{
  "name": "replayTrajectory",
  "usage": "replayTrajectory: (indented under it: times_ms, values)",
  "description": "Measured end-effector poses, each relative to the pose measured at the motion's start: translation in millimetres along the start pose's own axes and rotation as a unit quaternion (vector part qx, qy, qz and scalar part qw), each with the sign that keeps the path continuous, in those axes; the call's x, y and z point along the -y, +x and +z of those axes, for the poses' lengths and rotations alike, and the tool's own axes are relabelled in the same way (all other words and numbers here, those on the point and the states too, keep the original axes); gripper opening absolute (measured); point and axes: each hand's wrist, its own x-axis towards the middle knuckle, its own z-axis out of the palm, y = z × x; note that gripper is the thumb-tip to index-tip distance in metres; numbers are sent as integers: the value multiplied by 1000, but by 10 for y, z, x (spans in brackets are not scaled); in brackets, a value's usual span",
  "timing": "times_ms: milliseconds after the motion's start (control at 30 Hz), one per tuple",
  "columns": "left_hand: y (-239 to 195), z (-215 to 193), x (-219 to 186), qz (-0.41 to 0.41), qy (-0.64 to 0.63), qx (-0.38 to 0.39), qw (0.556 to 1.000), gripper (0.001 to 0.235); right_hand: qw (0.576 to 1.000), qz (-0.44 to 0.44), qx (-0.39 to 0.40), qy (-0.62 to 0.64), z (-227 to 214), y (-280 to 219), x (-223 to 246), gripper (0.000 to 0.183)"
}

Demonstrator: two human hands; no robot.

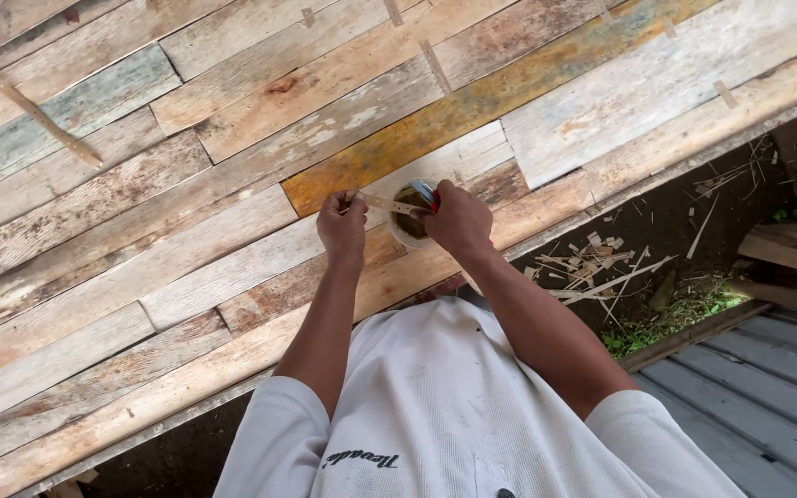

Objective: The person uses a red utility knife to scrape and remove small wooden pieces from a weathered wooden surface. They repeatedly lift and scrape thin strips of wood, occasionally using a small container as a guide or support while working across the surface.

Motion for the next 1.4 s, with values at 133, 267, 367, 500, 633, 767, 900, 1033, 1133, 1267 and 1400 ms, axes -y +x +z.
replayTrajectory:
  times_ms: [133, 267, 367, 500, 633, 767, 900, 1033, 1133, 1267, 1400]
  values:
    - [-13, -71, -24, -9, -14, 5, 1000, 13, 997, -31, 4, -75, 128, 174, 80, 34]
    - [6, -152, -7, -8, -35, -1, 999, 8, 993, 2, 15, -115, 115, 273, 170, 37]
    - [30, -206, 7, -5, -50, -3, 999, 6, 992, 36, 13, -117, 86, 316, 230, 41]
    - [60, -260, 47, -4, -70, 1, 998, 4, 991, 61, 17, -122, 83, 375, 230, 45]
    - [53, -333, 1, -7, -72, -4, 997, 4, 990, 59, 11, -125, 174, 454, 173, 48]
    - [125, -430, 26, -16, -92, -20, 995, 4, 988, 67, 10, -136, 94, 402, 341, 35]
    - [108, -546, 37, -16, -102, -28, 994, 6, 984, 63, 9, -169, 170, 442, 352, 39]
    - [60, -583, 95, -15, -106, -34, 994, 5, 981, 67, 8, -180, 192, 414, 372, 45]
    - [59, -606, 62, -20, -140, -65, 988, 7, 984, 65, 3, -165, 139, 363, 412, 41]
    - [144, -699, 70, -16, -152, -82, 985, 8, 986, 67, -6, -155, 123, 304, 446, 37]
    - [106, -714, -31, -9, -163, -75, 984, 10, 986, 66, -13, -155, 246, 391, 306, 39]
